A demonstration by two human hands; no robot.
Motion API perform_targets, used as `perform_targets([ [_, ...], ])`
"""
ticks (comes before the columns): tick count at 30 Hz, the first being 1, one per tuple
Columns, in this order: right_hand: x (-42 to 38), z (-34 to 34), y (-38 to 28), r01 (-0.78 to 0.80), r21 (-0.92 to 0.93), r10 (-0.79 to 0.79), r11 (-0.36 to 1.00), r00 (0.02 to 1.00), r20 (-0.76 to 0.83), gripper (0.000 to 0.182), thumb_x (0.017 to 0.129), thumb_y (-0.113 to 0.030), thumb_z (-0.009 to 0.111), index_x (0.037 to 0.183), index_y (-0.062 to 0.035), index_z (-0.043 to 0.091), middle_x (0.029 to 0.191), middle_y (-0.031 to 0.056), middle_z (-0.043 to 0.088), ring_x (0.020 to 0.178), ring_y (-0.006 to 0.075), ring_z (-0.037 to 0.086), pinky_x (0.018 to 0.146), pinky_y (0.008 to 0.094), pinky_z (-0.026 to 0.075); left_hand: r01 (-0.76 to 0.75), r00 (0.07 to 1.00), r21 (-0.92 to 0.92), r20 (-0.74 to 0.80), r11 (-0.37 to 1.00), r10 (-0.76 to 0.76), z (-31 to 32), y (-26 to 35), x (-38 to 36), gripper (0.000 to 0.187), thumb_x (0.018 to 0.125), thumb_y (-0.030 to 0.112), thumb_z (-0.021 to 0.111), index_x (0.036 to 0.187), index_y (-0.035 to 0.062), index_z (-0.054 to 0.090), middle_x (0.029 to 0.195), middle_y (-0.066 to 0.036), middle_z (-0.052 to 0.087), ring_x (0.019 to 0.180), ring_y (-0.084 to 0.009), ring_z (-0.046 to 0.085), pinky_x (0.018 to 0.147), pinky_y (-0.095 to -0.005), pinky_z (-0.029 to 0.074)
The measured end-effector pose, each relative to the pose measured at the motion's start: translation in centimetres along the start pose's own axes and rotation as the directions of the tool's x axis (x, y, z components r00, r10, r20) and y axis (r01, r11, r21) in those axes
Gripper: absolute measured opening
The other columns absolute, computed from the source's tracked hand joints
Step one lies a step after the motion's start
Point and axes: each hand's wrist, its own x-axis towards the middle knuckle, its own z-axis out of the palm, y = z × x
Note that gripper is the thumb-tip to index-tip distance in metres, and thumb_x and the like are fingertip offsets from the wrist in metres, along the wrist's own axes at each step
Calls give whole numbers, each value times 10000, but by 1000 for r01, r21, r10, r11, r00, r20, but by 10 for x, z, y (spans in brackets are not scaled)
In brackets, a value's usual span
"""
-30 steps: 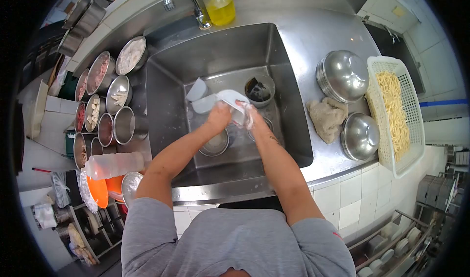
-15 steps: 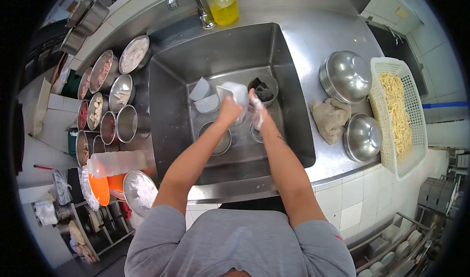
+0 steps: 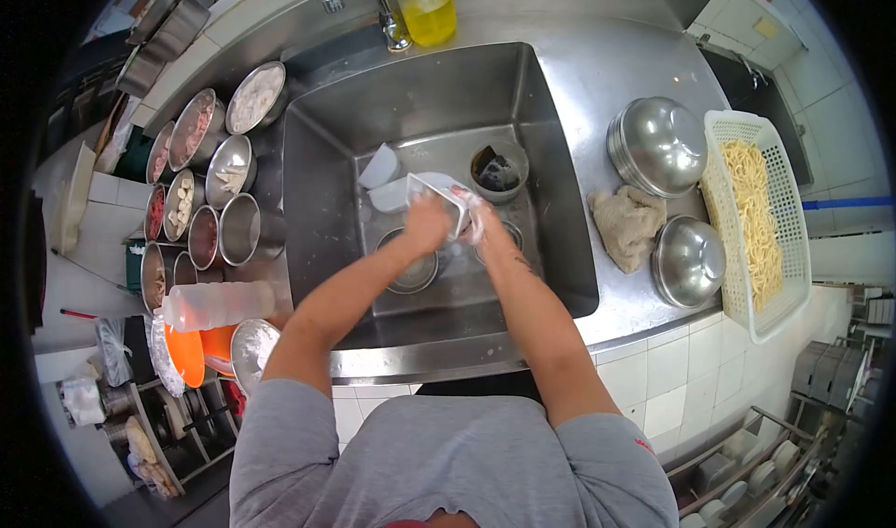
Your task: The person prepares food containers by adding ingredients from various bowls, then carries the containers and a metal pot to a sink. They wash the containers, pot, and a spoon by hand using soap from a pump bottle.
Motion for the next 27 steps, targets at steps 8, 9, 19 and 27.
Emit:
perform_targets([
  [8,-51,21,-11,4,-18,-2,1000,997,79,729,699,-727,536,1106,-123,565,1049,93,598,989,282,556,825,462,449,264,741,-909,405,-322,-536,-66,-8,22,296,674,35,584,948,-76,586,973,-285,603,932,-379,607,768,-451,481],
  [9,-40,18,-5,26,79,-39,997,985,167,717,721,-709,528,1115,-111,564,1037,102,604,967,278,570,811,439,463,279,753,-950,308,-142,-581,-60,0,22,335,679,38,583,994,-73,566,998,-285,594,951,-384,595,782,-450,475],
  [19,-7,-8,1,-278,-119,290,953,952,100,343,879,-382,494,1043,-94,585,884,107,631,768,245,621,656,457,519,-347,936,86,-39,934,351,-4,3,-43,438,753,173,610,1169,66,524,1112,-105,538,1080,-317,478,944,-460,359],
  [27,9,-12,30,-197,-204,258,959,903,344,499,863,-432,543,1188,-60,471,1103,196,550,853,338,624,722,435,533,201,832,-174,550,964,-75,6,-31,-47,510,675,154,657,1158,64,520,1068,-150,605,1016,-313,576,869,-439,450],
])
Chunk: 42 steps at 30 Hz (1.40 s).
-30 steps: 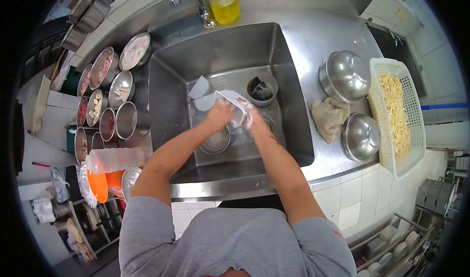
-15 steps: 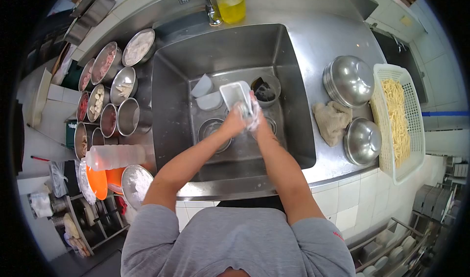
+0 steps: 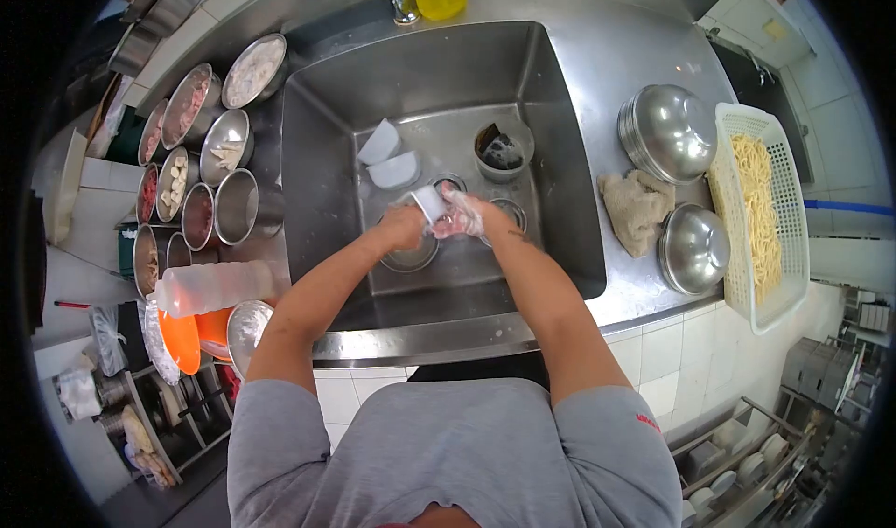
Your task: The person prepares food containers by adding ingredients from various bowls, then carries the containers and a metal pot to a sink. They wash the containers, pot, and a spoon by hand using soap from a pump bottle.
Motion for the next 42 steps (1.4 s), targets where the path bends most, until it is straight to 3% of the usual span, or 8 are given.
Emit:
perform_targets([
  [3,14,-40,-12,-121,-622,-36,774,971,-235,366,883,-328,531,1092,-29,557,981,193,610,927,318,618,720,422,521,117,990,-26,-79,993,-119,29,-41,5,302,749,117,579,1051,115,602,1033,-120,629,969,-306,606,789,-465,474],
  [6,-5,-80,8,-399,-912,-482,-94,820,-309,304,812,-245,594,998,-5,608,933,202,641,943,327,611,767,432,492,267,961,-58,-57,962,-270,30,-58,3,245,806,118,517,1026,127,625,1043,-91,625,996,-299,597,790,-491,461],
  [14,-32,-57,17,-463,-785,-256,-411,885,-389,294,769,-121,528,1014,5,629,1060,200,615,1006,342,587,851,414,468,325,943,-248,6,913,-334,70,-12,33,270,827,205,521,1064,122,619,1214,-143,517,1070,-334,543,858,-515,417],
  [24,-41,-103,12,-554,-815,-303,-167,816,-492,284,787,-199,594,916,51,630,948,230,630,933,345,606,792,405,483,125,981,99,-160,987,-108,170,-30,60,286,781,189,570,1039,104,660,1236,-134,525,1052,-328,553,868,-494,422],
  [29,-80,-18,-41,-561,-828,-86,-8,825,-558,354,849,-297,575,971,32,622,868,176,659,806,285,636,711,373,491,-23,937,-197,336,980,90,83,-56,76,396,652,164,681,1024,33,648,1015,-159,646,919,-295,622,772,-419,494],
  [34,-55,10,-28,131,-700,-377,702,902,-210,309,898,-262,529,1062,-10,601,949,90,640,877,178,595,737,306,458,-178,929,-780,68,601,363,-13,-64,55,558,604,284,745,1086,34,617,1025,-177,635,920,-292,611,821,-369,470],
  [38,-24,32,-24,502,-615,-688,608,720,-93,263,893,-236,563,1025,-12,609,807,19,605,723,99,522,646,260,417,-216,976,-681,-128,700,177,-46,-44,51,525,652,280,765,1078,21,602,926,-115,650,837,-198,584,792,-295,441],
  [42,-18,44,-28,258,-687,-699,680,513,-499,275,866,-246,604,914,23,635,685,26,588,613,126,496,582,285,415,-161,847,-662,-473,732,-242,-43,-52,53,429,710,251,707,1088,70,614,948,-150,642,873,-241,602,798,-323,460],
])
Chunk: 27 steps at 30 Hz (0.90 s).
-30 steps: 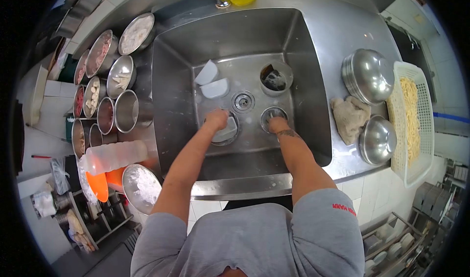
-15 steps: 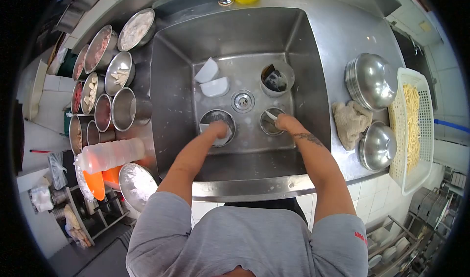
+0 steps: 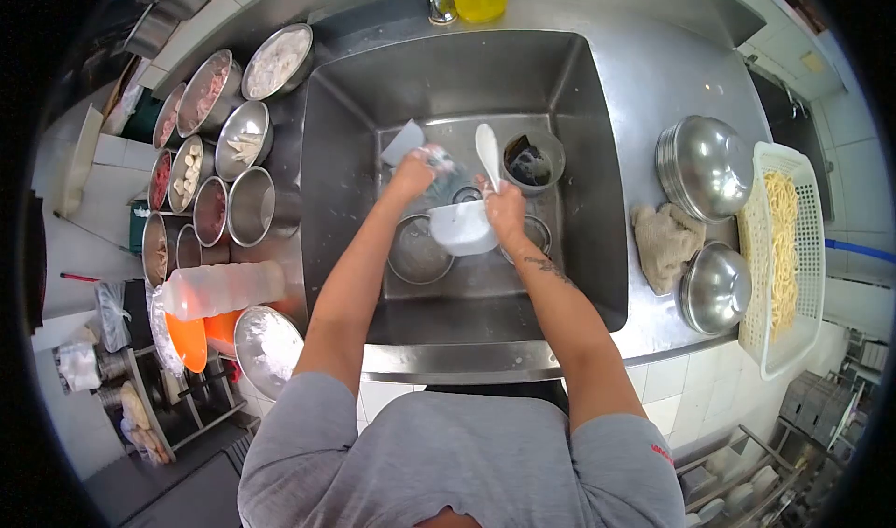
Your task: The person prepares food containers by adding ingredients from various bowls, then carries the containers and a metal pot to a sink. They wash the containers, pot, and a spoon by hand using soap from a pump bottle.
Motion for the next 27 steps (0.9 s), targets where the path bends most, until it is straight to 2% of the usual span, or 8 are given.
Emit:
perform_targets([
  [2,-9,-4,-19,-75,-128,45,989,974,-224,289,852,-258,628,868,30,648,648,32,572,586,127,476,564,281,410,29,975,310,-219,950,42,-4,17,-12,392,734,221,659,1099,85,615,995,-179,624,926,-301,598,797,-334,471],
  [6,25,20,39,-151,509,311,848,918,-246,348,820,-288,670,751,44,596,651,44,564,546,146,476,485,317,397,19,909,543,-360,840,212,54,83,-80,273,780,260,576,1009,123,636,1186,-162,514,1050,-366,487,831,-478,424],
  [11,42,77,68,-213,431,366,877,877,-311,164,808,-84,600,787,79,603,614,64,534,494,143,477,450,332,390,561,628,-252,-490,788,-604,28,5,-41,451,818,370,527,1179,99,530,1289,-174,421,1224,-416,331,921,-534,351],
  [14,75,114,59,-116,378,217,918,947,-236,232,813,-175,601,866,51,608,669,113,578,587,214,541,548,380,424,621,391,-328,-658,712,-644,54,-31,-27,503,826,289,539,1224,8,412,1245,-216,439,1175,-409,409,896,-517,401],
  [18,79,153,29,-31,56,34,998,998,-58,357,846,-299,571,1022,11,568,776,196,614,728,309,594,679,422,454,82,401,-938,-279,337,-873,15,-44,-41,499,783,104,519,1211,-64,325,1216,-312,417,1024,-399,537,850,-462,470],
  [20,62,147,-13,79,-258,-57,963,994,91,403,871,-341,549,1079,3,525,845,237,607,793,346,582,722,423,449,176,238,-873,-411,455,-880,-3,-85,-30,410,770,87,533,1118,-81,397,1130,-276,480,885,-330,580,773,-412,486],
  [26,26,90,-43,-119,-6,114,993,939,324,302,882,-273,523,1019,-4,507,868,166,626,810,254,598,664,418,478,139,642,-359,-677,923,-360,-30,-24,-44,368,709,204,704,940,11,490,1059,-236,543,924,-342,549,717,-389,443],
  [27,29,91,-14,273,108,-292,956,840,457,242,880,-239,510,995,-27,500,770,113,583,704,205,568,568,376,462,73,689,-169,-704,983,-172,-10,-10,-39,351,721,216,692,936,24,490,1097,-247,525,953,-361,539,761,-404,433],
])
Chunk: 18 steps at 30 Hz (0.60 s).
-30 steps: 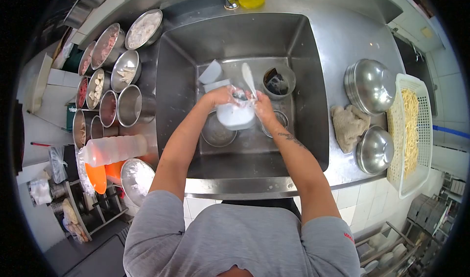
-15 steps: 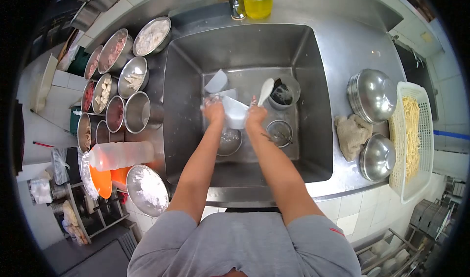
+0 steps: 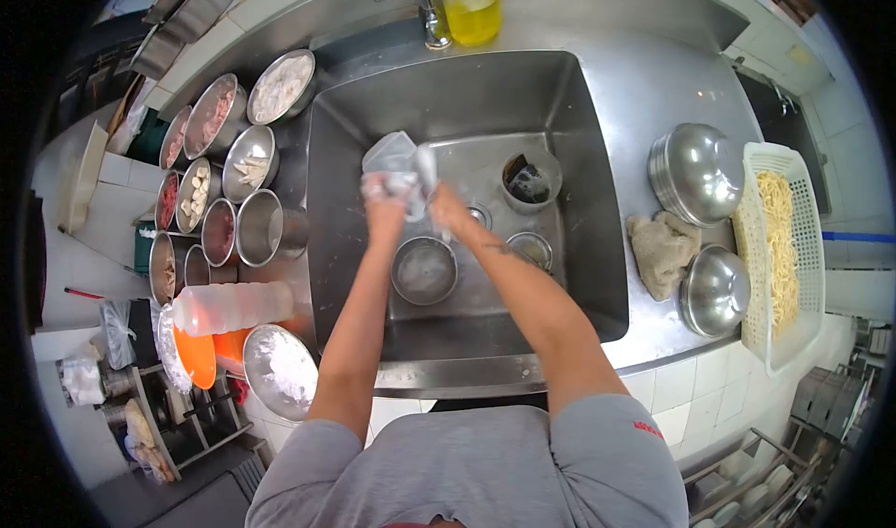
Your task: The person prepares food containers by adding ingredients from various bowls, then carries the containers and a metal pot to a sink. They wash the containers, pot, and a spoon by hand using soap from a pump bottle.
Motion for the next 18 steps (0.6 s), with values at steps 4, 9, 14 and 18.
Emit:
perform_targets([
  [4,-90,-23,-61,-459,292,351,839,867,353,69,856,-143,502,826,-89,470,546,-2,374,412,89,371,347,245,304,540,770,-177,499,823,-397,18,23,16,339,761,236,624,1020,51,508,1266,-234,426,1147,-386,420,915,-474,355],
  [9,-124,-63,-45,-538,272,436,798,827,355,158,838,-113,521,720,-94,417,530,-15,357,381,78,339,323,245,258,-226,938,182,305,957,164,57,43,-64,489,766,240,575,1219,83,479,1293,-157,403,1196,-376,337,948,-529,292],
  [14,-141,-120,14,-390,182,323,903,893,312,233,850,-242,540,916,-19,545,601,24,471,502,114,454,429,264,380,-707,687,196,418,680,594,81,43,-92,496,744,286,601,1177,64,503,1240,-209,438,1163,-414,368,954,-527,298],
  [18,-143,-178,18,-282,-625,354,728,935,-10,360,862,-337,512,930,13,568,715,116,562,587,211,534,520,357,425,-480,758,64,532,875,377,119,41,-66,495,713,261,628,1119,2,511,1124,-224,525,1138,-423,407,975,-489,319],
])
